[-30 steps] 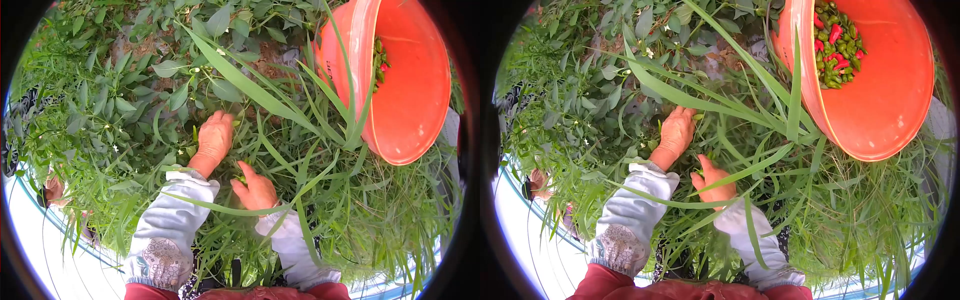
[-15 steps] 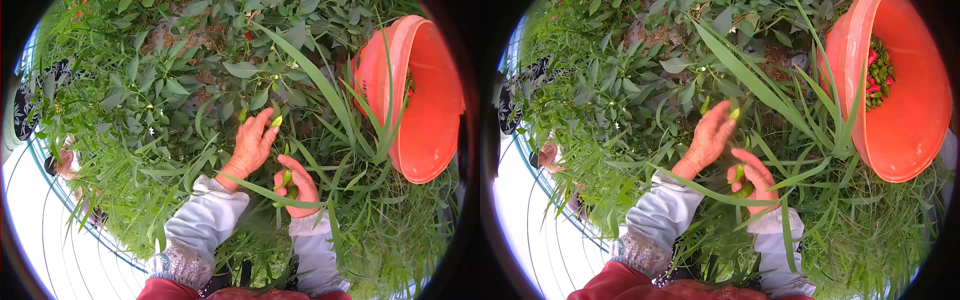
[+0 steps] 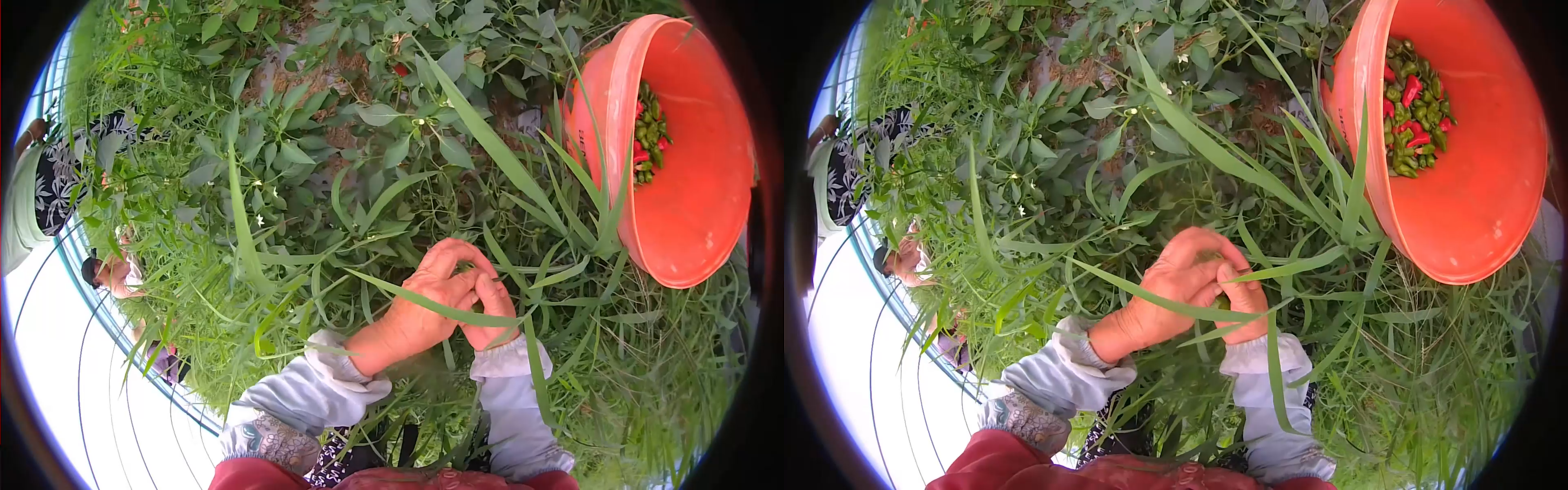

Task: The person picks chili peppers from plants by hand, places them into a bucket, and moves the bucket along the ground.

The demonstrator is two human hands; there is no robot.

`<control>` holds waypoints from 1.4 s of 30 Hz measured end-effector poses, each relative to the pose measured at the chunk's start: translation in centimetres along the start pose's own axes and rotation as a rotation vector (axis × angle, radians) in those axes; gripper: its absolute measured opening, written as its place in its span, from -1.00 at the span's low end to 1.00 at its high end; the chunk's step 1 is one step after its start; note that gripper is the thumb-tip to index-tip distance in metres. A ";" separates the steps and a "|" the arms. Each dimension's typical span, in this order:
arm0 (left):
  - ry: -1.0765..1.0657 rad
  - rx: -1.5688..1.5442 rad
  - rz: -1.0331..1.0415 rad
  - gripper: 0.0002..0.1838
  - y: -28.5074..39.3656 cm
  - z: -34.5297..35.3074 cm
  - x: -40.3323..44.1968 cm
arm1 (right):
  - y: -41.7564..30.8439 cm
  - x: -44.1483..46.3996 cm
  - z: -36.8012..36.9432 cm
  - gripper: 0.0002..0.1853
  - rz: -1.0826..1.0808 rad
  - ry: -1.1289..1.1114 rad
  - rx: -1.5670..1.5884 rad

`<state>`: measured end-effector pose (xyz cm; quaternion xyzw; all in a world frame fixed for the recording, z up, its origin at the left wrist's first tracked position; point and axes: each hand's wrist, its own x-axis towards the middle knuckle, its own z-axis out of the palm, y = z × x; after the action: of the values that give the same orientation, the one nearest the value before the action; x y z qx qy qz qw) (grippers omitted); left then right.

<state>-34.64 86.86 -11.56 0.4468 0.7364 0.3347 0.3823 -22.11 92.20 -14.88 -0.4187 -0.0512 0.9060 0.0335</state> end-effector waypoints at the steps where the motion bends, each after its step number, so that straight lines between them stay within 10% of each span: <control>1: -0.110 -0.093 -0.066 -0.56 0.3 -0.3 -0.2 | -0.5 0.1 0.3 -0.46 -0.023 0.024 0.083; 6: -0.001 -0.133 -0.197 -0.70 -2.4 -3.5 1.8 | -0.1 -0.1 -1.2 -0.62 0.041 0.105 0.151; 12: -0.433 1.387 -0.426 -0.59 -12.5 -12.7 2.2 | -0.9 -0.7 -1.1 -0.60 0.167 -0.045 0.322; 19: -0.558 1.323 -1.015 -0.24 -9.0 -15.4 -6.0 | -0.6 -0.4 -0.4 -0.52 0.242 -0.129 0.200; 27: -0.334 1.257 -0.820 -0.14 -9.0 -14.6 -12.6 | 0.3 -0.1 0.2 -0.55 0.272 -0.126 0.012; 33: -0.468 1.529 -0.520 -0.52 -9.8 -14.7 -12.2 | 0.4 0.2 1.5 -0.57 0.278 -0.103 -0.182; 42: -1.062 1.016 -0.560 -0.79 -14.0 -14.7 1.6 | 0.7 0.0 1.3 -0.55 0.281 -0.061 -0.120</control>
<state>-53.45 80.80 -16.54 0.4649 0.6029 -0.4103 0.5021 -23.10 91.38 -14.09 -0.3955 -0.0473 0.9094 -0.1201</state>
